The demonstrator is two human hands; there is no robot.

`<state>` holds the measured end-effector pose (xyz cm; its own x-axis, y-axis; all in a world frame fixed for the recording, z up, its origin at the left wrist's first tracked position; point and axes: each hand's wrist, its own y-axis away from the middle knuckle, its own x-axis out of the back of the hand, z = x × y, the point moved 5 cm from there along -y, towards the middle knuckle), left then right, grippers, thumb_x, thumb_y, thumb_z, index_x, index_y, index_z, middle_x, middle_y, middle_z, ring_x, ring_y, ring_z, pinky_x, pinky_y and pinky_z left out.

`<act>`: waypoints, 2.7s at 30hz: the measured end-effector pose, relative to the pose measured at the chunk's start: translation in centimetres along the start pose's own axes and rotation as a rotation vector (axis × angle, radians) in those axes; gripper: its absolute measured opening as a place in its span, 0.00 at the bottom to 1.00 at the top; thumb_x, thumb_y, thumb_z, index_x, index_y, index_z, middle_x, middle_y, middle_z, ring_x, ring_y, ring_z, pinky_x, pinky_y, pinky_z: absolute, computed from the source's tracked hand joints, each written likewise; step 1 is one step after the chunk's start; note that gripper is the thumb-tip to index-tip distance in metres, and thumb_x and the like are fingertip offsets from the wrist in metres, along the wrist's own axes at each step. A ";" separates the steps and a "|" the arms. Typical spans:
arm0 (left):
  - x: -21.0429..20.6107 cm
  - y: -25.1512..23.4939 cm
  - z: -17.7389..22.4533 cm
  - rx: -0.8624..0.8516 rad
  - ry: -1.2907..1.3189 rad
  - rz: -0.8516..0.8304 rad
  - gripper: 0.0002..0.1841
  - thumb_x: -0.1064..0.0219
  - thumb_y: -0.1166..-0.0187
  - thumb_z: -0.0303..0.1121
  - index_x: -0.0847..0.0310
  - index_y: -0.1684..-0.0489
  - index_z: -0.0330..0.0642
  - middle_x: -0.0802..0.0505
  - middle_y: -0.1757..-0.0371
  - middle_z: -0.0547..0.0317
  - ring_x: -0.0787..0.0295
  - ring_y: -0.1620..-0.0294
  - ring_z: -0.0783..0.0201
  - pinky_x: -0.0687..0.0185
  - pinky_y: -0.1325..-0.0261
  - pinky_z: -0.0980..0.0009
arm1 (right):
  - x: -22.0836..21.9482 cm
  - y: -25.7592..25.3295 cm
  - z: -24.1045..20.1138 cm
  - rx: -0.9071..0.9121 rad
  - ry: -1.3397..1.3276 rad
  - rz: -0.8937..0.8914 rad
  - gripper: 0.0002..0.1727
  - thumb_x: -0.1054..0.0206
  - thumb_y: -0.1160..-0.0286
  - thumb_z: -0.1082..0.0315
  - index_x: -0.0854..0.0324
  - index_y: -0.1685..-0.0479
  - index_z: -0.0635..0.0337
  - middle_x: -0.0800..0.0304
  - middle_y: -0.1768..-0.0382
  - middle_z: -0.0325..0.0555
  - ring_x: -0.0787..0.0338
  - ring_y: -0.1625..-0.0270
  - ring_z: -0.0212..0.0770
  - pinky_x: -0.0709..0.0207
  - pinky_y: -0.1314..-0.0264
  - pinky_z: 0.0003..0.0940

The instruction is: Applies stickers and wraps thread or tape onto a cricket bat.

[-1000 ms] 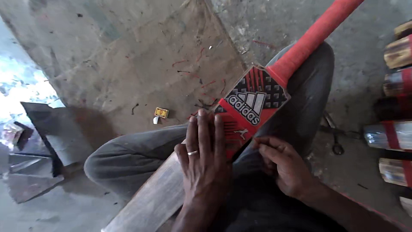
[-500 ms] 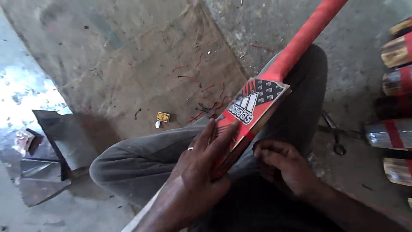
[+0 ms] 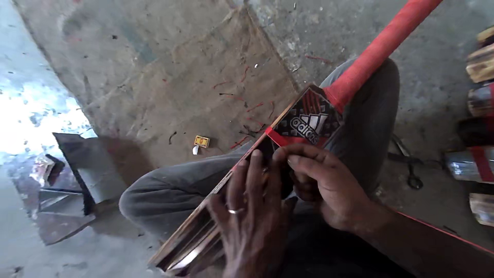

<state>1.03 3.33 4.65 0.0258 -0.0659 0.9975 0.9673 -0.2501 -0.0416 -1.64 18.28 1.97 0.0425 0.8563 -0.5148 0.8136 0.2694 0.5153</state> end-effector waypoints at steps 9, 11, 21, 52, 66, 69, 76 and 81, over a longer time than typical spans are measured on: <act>-2.8 0.0 0.2 -0.030 -0.097 0.072 0.43 0.34 0.21 0.55 0.50 0.04 0.63 0.48 0.03 0.66 0.45 0.07 0.56 0.31 0.24 0.52 | 6.7 4.6 5.4 -0.081 -0.061 0.111 0.10 0.37 0.16 0.60 0.12 0.48 0.48 0.33 0.82 0.35 0.32 0.83 0.27 0.33 0.80 0.22; -2.7 -0.1 0.3 -0.040 -0.099 0.079 0.43 0.33 0.23 0.57 0.47 0.05 0.65 0.46 0.03 0.65 0.44 0.08 0.55 0.30 0.24 0.52 | 6.7 4.9 6.0 -0.096 -0.143 0.095 0.09 0.38 0.16 0.62 0.13 0.49 0.48 0.33 0.82 0.35 0.32 0.83 0.26 0.33 0.79 0.22; -2.1 -1.0 0.0 -0.093 -0.055 0.008 0.35 0.33 0.23 0.60 0.40 0.13 0.90 0.43 0.05 0.58 0.42 0.10 0.49 0.28 0.26 0.48 | 7.2 3.6 7.5 -0.133 -0.256 0.031 0.10 0.39 0.12 0.60 0.15 0.47 0.50 0.38 0.83 0.34 0.37 0.85 0.26 0.39 0.82 0.21; -3.5 -1.8 0.5 0.007 0.084 -0.058 0.62 0.24 0.42 0.59 0.61 0.02 0.56 0.56 0.02 0.53 0.57 0.04 0.45 0.36 0.27 0.31 | 8.4 4.8 6.2 -0.036 0.101 0.138 0.12 0.40 0.14 0.60 0.11 0.47 0.48 0.30 0.80 0.38 0.34 0.82 0.29 0.37 0.80 0.23; 0.4 -3.1 -2.2 -0.017 0.844 -0.673 0.53 0.21 0.42 0.44 0.47 0.10 0.90 0.32 0.12 0.79 0.19 0.27 0.71 0.09 0.41 0.56 | 5.3 4.7 2.7 0.099 0.022 -0.118 0.10 0.40 0.11 0.62 0.12 0.50 0.50 0.27 0.80 0.37 0.30 0.82 0.26 0.32 0.78 0.21; 0.2 -3.2 -2.8 0.076 1.155 -0.947 0.53 0.19 0.39 0.37 0.45 0.11 0.90 0.10 0.36 0.73 0.07 0.51 0.70 0.05 0.54 0.65 | 4.4 4.3 1.8 0.136 -0.006 -0.151 0.10 0.40 0.12 0.63 0.12 0.49 0.51 0.25 0.79 0.38 0.29 0.82 0.25 0.31 0.78 0.20; 0.8 -5.0 -4.9 0.004 1.055 -0.602 0.35 0.28 0.21 0.43 0.34 0.12 0.72 0.14 0.25 0.74 0.12 0.35 0.69 0.09 0.37 0.65 | 2.6 1.5 0.6 0.096 -0.036 -0.049 0.12 0.41 0.12 0.65 0.11 0.46 0.54 0.23 0.74 0.40 0.32 0.81 0.26 0.37 0.81 0.19; 0.3 0.1 0.6 -0.049 0.016 0.031 0.39 0.31 0.28 0.63 0.31 0.13 0.63 0.34 0.09 0.56 0.36 0.14 0.41 0.42 0.26 0.30 | 0.8 0.3 -0.4 0.041 0.009 0.007 0.14 0.42 0.11 0.62 0.13 0.41 0.53 0.25 0.75 0.40 0.34 0.84 0.28 0.38 0.84 0.20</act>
<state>1.27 3.89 4.96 0.0515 -0.0893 0.9947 0.9527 -0.2943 -0.0757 -1.59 19.23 1.93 0.0434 0.8622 -0.5048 0.8365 0.2449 0.4902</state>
